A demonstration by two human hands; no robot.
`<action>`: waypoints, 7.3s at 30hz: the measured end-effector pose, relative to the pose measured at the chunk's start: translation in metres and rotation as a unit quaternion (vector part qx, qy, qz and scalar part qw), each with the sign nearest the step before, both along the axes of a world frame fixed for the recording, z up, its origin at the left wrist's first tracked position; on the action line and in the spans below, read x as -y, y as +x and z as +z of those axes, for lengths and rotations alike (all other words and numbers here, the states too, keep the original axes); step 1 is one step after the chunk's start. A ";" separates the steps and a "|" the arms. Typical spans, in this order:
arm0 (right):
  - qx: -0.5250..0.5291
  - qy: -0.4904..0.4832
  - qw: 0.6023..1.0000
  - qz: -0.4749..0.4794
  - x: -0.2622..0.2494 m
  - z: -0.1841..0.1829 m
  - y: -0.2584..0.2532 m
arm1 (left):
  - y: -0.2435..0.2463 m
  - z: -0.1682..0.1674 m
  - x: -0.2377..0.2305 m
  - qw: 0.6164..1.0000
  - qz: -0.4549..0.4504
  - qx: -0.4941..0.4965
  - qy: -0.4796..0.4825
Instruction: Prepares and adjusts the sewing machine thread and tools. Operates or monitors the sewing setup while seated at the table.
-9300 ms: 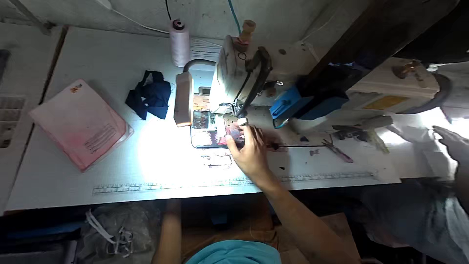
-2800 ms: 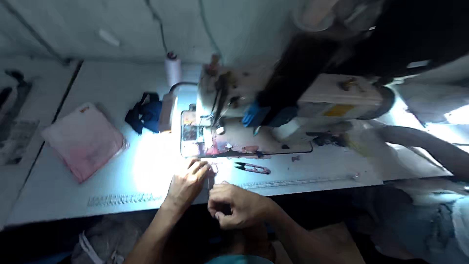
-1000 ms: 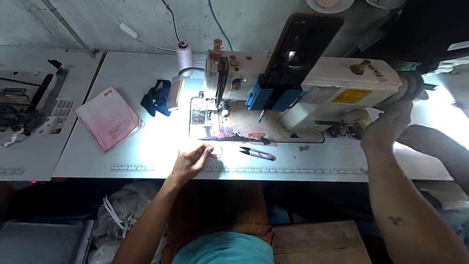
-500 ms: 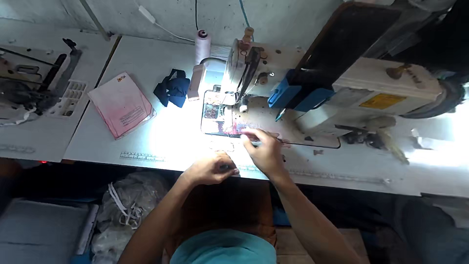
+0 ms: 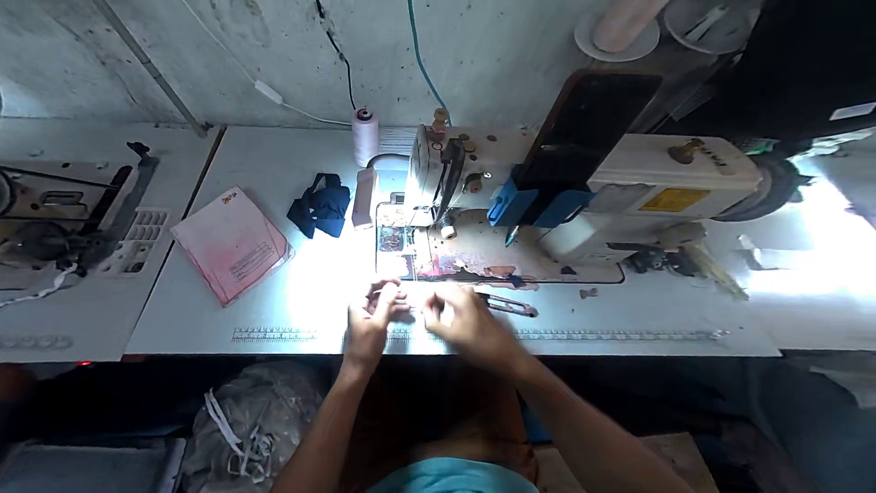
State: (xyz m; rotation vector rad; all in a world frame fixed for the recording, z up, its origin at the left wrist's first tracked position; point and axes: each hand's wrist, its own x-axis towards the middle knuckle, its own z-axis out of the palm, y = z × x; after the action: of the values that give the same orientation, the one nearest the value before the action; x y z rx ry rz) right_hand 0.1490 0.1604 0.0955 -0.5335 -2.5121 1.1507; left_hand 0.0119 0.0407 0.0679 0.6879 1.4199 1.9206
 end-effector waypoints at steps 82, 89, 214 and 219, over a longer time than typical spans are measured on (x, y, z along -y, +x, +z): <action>-0.107 0.511 0.808 -0.275 -0.126 0.106 0.054 | 0.093 -0.082 0.112 0.747 -0.186 -0.506 -0.389; -0.170 0.410 0.833 -0.331 -0.087 0.058 0.092 | 0.087 -0.134 0.137 0.716 -0.112 -0.433 -0.536; 0.010 0.289 0.925 -0.246 -0.049 -0.066 0.107 | 0.042 -0.140 0.176 0.874 -0.108 -0.019 -0.474; 0.021 0.286 0.926 -0.246 -0.049 -0.067 0.106 | 0.032 -0.138 0.180 0.854 -0.167 -0.011 -0.493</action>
State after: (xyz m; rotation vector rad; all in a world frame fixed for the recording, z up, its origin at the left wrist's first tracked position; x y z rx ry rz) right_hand 0.2553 0.2098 0.0288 -0.9391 -2.3762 0.2068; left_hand 0.0437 -0.1395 -0.0699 0.3910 1.8751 0.7214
